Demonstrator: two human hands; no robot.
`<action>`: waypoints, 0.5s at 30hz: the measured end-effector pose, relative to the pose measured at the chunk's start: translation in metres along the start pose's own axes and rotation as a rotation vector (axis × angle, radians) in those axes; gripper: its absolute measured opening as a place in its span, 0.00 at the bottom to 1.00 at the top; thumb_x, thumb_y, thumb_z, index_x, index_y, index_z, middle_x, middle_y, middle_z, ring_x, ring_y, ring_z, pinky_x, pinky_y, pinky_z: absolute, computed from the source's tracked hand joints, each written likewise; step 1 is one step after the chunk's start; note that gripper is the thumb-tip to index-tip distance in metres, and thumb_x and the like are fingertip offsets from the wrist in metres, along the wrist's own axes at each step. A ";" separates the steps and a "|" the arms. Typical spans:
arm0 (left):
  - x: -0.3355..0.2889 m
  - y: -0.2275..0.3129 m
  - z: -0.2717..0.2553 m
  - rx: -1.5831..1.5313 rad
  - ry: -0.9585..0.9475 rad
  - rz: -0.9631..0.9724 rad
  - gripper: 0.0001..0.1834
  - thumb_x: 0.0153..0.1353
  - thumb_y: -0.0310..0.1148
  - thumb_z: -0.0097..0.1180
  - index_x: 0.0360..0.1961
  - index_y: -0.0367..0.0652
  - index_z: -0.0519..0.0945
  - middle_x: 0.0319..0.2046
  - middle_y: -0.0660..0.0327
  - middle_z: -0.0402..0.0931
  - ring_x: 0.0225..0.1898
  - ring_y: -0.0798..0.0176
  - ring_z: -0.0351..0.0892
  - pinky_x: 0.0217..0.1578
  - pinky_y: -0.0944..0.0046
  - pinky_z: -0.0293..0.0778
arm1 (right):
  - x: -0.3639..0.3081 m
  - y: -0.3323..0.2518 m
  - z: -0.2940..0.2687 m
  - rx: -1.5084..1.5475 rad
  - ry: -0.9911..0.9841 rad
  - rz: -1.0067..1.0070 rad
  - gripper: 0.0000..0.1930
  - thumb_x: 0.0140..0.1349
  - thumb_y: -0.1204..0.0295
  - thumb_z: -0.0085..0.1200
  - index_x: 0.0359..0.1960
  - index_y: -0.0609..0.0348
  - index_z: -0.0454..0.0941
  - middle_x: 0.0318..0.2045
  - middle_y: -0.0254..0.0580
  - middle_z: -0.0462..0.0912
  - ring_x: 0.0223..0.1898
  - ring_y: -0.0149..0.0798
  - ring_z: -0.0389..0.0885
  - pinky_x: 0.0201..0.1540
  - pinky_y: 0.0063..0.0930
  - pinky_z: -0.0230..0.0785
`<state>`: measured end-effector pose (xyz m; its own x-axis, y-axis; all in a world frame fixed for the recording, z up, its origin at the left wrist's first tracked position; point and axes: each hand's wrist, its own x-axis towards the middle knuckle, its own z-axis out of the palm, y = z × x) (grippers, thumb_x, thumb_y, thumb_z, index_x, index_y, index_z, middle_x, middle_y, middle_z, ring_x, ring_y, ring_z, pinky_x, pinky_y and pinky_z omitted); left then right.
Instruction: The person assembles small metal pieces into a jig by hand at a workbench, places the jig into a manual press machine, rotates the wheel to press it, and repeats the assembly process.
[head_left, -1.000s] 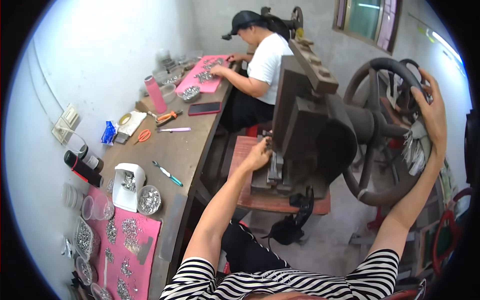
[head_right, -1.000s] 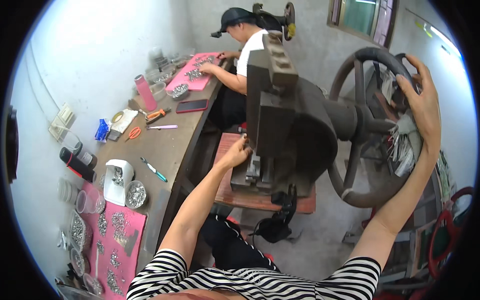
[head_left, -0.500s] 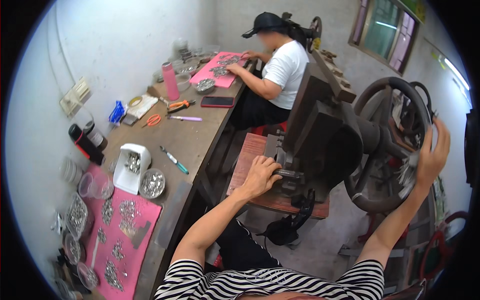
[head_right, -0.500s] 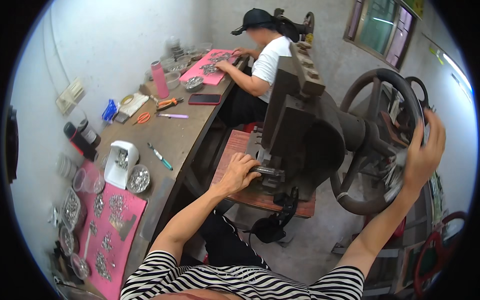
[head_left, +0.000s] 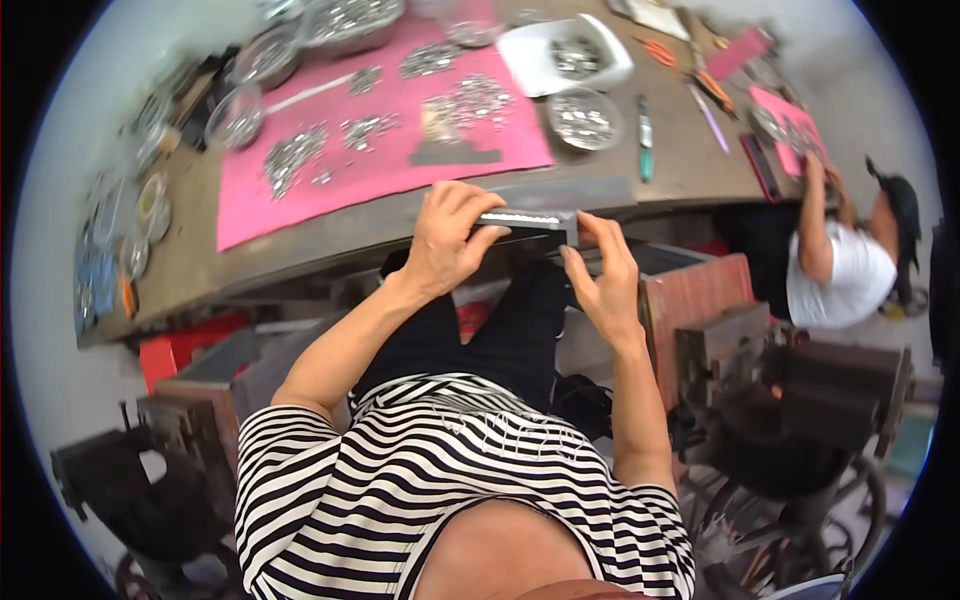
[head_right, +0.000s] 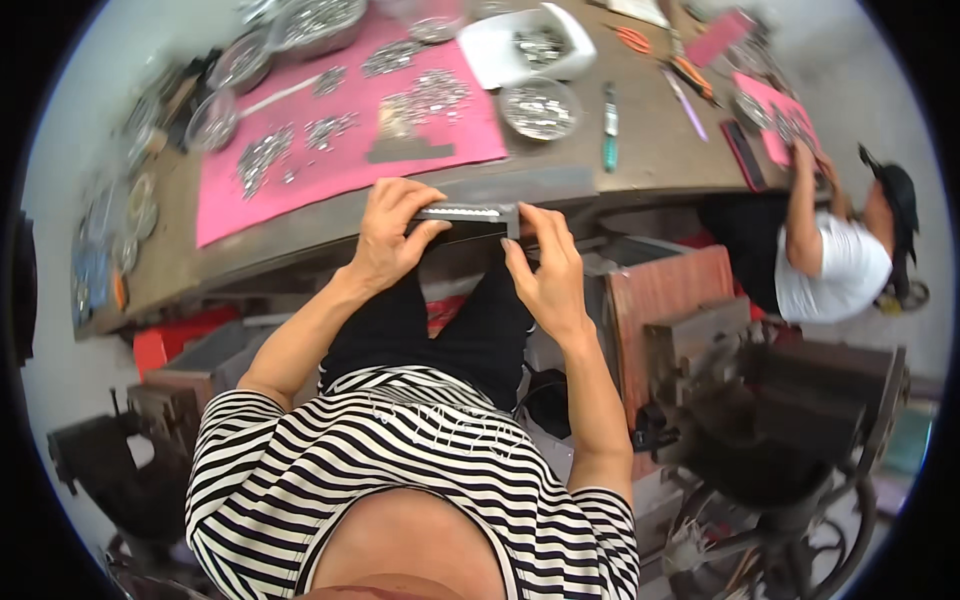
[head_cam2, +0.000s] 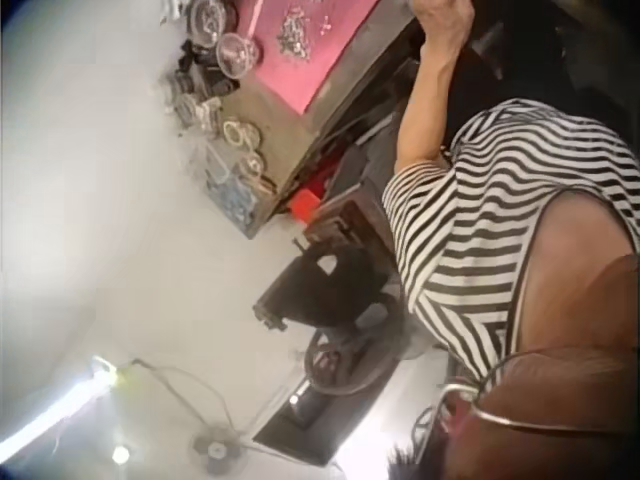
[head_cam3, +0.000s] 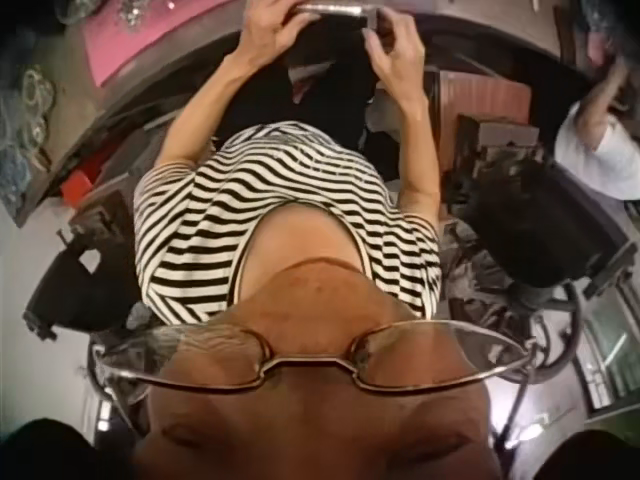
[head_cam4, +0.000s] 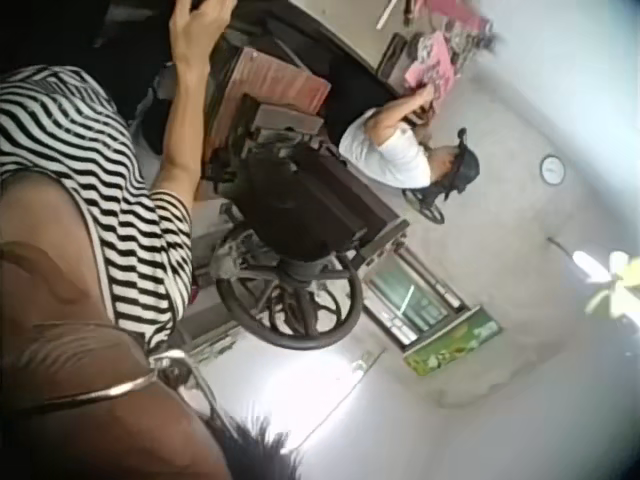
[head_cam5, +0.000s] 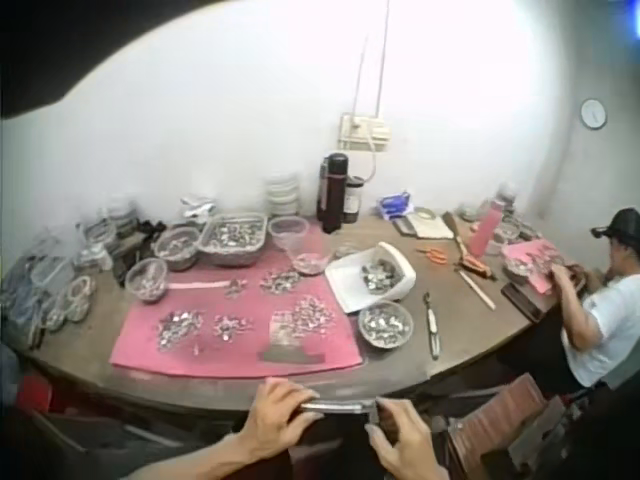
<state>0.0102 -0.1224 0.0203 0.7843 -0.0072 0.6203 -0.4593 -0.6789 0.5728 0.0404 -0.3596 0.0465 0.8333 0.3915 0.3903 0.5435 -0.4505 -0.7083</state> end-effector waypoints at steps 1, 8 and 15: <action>-0.012 -0.010 -0.014 0.062 0.038 -0.046 0.16 0.51 0.30 0.70 0.42 0.40 0.83 0.40 0.57 0.79 0.46 0.50 0.74 0.48 0.53 0.70 | 0.010 -0.001 0.021 0.057 -0.054 -0.024 0.22 0.59 0.80 0.62 0.56 0.66 0.76 0.45 0.51 0.80 0.45 0.50 0.81 0.50 0.38 0.74; -0.057 -0.066 -0.083 0.235 0.063 -0.241 0.16 0.54 0.30 0.70 0.44 0.40 0.84 0.38 0.58 0.78 0.44 0.51 0.73 0.45 0.55 0.69 | 0.051 -0.014 0.128 -0.051 -0.126 -0.253 0.18 0.61 0.82 0.54 0.53 0.63 0.78 0.40 0.49 0.80 0.41 0.51 0.78 0.48 0.41 0.69; -0.047 -0.089 -0.081 0.418 0.093 -0.180 0.15 0.60 0.33 0.65 0.49 0.48 0.86 0.45 0.58 0.77 0.49 0.54 0.73 0.54 0.50 0.62 | 0.061 -0.015 0.162 -0.112 0.002 -0.321 0.31 0.53 0.75 0.70 0.61 0.62 0.74 0.57 0.51 0.75 0.55 0.55 0.74 0.59 0.43 0.68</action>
<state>-0.0192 -0.0023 -0.0167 0.7866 0.1912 0.5871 -0.0965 -0.9011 0.4227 0.0665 -0.1996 -0.0146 0.6181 0.5259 0.5842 0.7857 -0.3901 -0.4801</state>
